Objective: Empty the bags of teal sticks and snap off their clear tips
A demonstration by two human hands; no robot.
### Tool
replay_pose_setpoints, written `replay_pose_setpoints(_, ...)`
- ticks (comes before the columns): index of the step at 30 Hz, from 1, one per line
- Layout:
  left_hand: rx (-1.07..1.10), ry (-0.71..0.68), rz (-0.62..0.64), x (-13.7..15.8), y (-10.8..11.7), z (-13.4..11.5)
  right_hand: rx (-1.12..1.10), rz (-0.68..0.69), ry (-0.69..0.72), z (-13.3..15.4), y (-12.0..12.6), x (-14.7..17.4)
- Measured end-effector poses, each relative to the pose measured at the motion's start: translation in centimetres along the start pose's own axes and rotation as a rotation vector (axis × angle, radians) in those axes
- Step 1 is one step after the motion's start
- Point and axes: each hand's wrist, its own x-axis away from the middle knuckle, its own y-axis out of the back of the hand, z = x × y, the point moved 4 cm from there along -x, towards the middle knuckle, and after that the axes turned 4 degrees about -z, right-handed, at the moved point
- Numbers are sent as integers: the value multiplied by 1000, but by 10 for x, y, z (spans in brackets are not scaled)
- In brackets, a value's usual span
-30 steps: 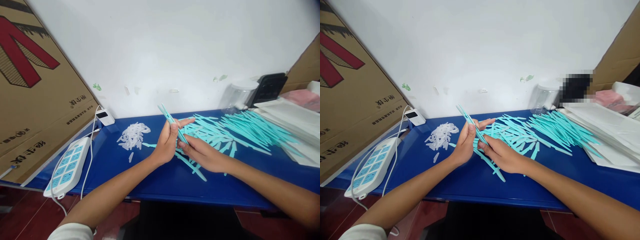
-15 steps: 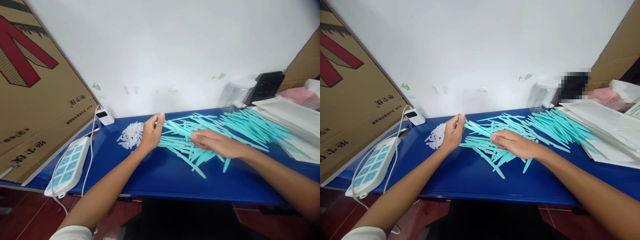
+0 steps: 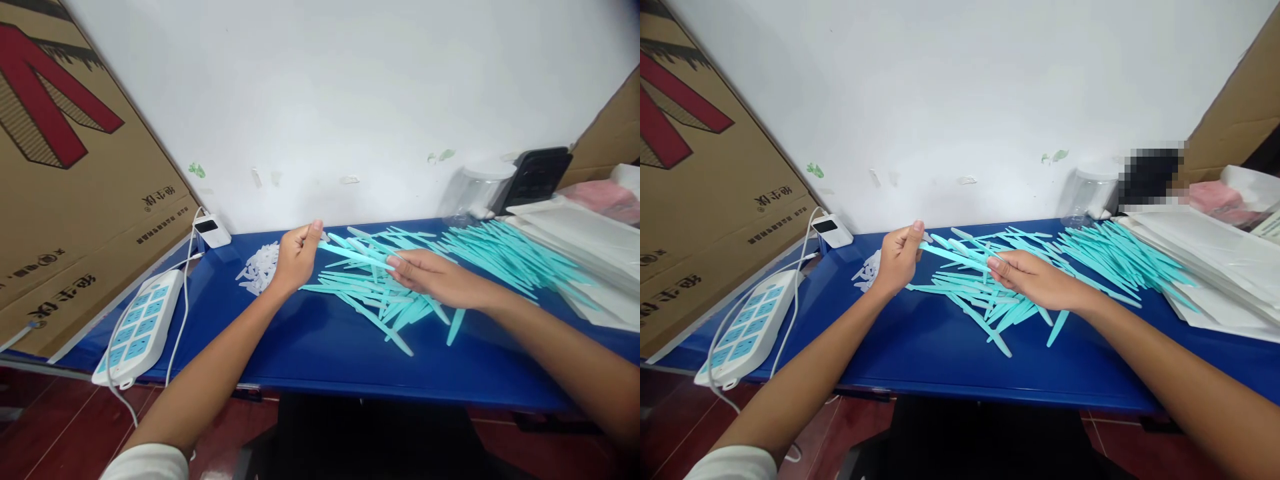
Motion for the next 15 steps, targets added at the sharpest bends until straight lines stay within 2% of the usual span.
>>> replay_pose_setpoints(4, -43, -14, -30, -12, 15, 8, -57, -1, 9, 6, 6, 1)
replay_pose_setpoints(8, -141, -20, -99, -24, 35, 21, -61, -190, 21, 11, 20, 1)
replay_pose_setpoints(10, -201, -34, -153, -24, 37, 21, -115, -307, 22, 12, 22, 1)
replay_pose_setpoints(12, -238, -52, -197, -14, 27, 15, -192, -410, 46, 13, 18, -1)
replay_pose_setpoints(15, -239, -82, -184, 11, -6, -3, -206, -550, 76, 10, 4, -3)
